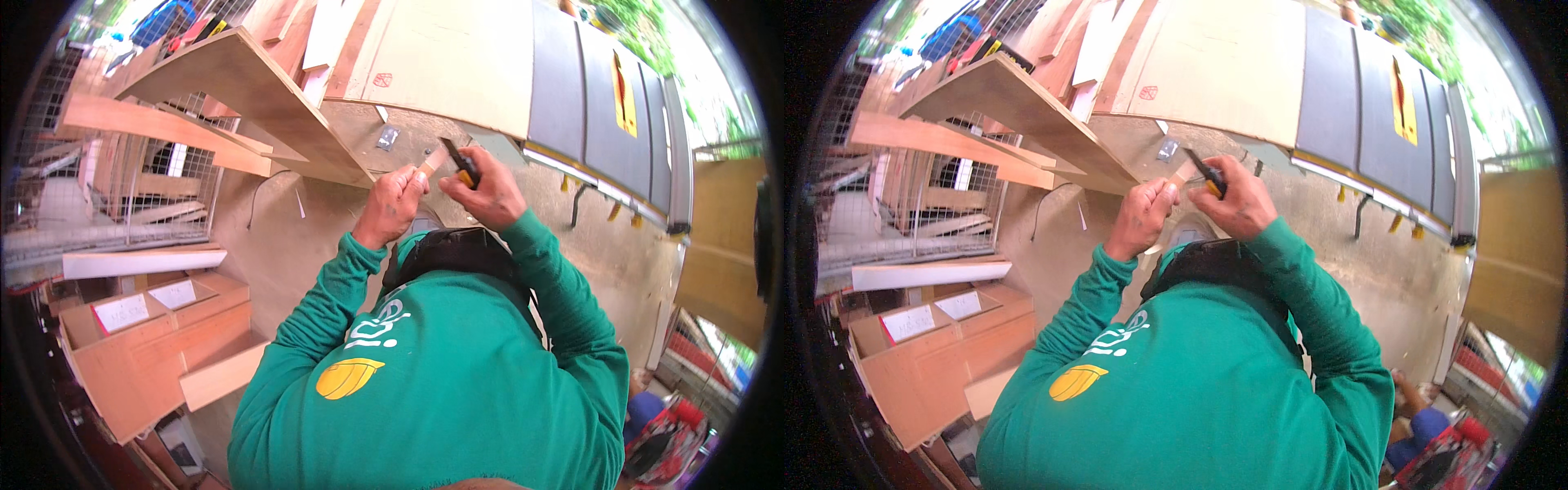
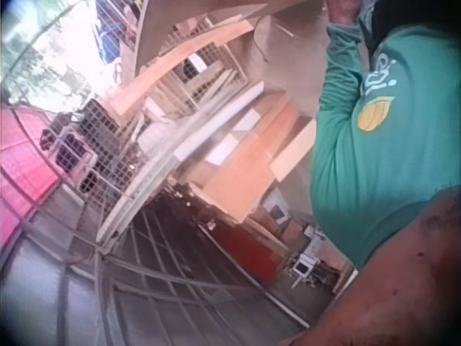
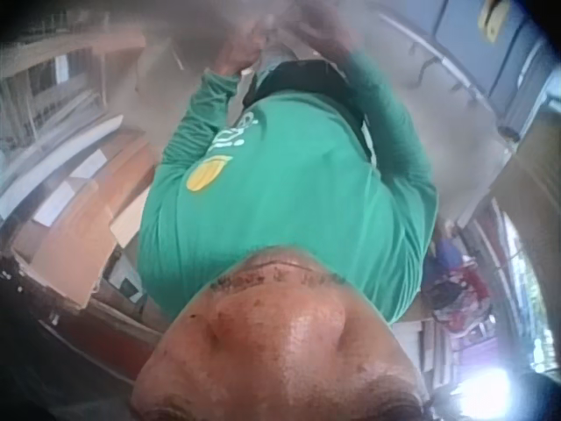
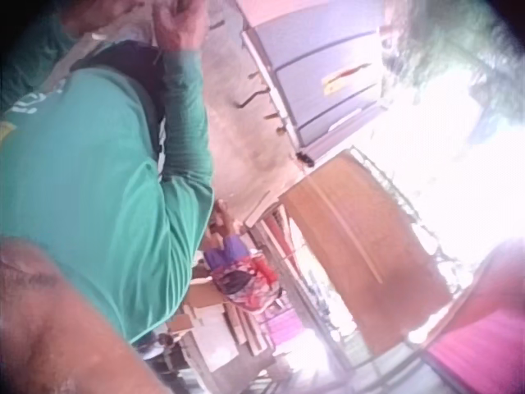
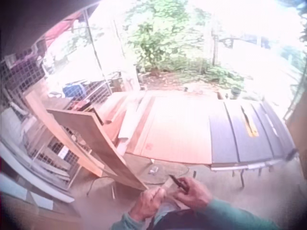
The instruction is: The person cuts thin wooden strips using a utility knife and pliers, then bends and arranges them on a large wooden board. The person repeatedly measures, cuts, and places the strips to form a pattern on the board.
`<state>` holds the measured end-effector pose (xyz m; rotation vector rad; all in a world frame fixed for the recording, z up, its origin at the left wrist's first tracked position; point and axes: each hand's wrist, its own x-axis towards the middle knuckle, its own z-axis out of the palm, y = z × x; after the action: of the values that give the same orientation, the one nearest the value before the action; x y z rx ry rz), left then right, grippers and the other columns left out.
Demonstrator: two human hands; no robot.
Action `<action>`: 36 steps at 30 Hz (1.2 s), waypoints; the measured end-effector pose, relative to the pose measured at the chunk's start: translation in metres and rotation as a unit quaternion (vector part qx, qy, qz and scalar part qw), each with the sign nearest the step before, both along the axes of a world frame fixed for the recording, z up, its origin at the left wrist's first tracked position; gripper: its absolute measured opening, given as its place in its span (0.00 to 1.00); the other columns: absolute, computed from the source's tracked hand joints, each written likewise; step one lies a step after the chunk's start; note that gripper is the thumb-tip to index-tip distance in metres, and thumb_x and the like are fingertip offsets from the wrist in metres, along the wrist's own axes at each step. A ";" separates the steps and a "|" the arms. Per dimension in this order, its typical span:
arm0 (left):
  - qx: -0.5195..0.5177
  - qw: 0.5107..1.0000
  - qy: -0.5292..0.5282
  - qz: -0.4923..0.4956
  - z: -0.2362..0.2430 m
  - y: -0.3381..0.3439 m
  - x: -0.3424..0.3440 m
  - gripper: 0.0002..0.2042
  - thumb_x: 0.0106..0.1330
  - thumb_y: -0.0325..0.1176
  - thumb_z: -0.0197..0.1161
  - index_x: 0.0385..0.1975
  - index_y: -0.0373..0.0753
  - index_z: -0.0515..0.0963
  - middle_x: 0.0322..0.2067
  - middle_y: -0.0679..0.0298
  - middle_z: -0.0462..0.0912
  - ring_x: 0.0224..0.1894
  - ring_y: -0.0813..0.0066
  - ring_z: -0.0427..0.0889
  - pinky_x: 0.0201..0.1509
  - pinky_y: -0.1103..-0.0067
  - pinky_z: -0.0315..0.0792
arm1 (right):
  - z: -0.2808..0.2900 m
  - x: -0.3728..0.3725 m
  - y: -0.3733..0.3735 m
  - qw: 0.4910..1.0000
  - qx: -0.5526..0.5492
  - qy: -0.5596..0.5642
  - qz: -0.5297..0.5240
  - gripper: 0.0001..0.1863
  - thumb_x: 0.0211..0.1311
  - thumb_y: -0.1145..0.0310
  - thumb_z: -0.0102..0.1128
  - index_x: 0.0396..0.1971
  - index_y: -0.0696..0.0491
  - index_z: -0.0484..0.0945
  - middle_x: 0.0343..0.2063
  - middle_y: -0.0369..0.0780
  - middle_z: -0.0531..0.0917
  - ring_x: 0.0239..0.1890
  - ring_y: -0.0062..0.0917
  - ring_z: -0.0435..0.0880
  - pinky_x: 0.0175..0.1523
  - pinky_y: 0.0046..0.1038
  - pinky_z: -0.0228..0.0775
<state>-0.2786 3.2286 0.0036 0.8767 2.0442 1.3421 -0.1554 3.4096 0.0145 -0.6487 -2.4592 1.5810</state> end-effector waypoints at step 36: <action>-0.077 0.958 -0.101 0.257 -0.146 0.100 -0.163 0.23 0.77 0.48 0.54 0.36 0.30 0.81 0.24 0.43 0.80 0.26 0.51 0.80 0.37 0.63 0.75 | -0.115 -0.246 0.132 0.921 0.088 0.023 0.378 0.16 0.75 0.72 0.53 0.57 0.60 0.72 0.46 0.56 0.85 0.48 0.55 0.85 0.53 0.49 0.79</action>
<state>-0.4417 3.3287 -0.1425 0.1249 2.2572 1.4294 -0.4015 3.5418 -0.1007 0.4304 -2.9454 1.4912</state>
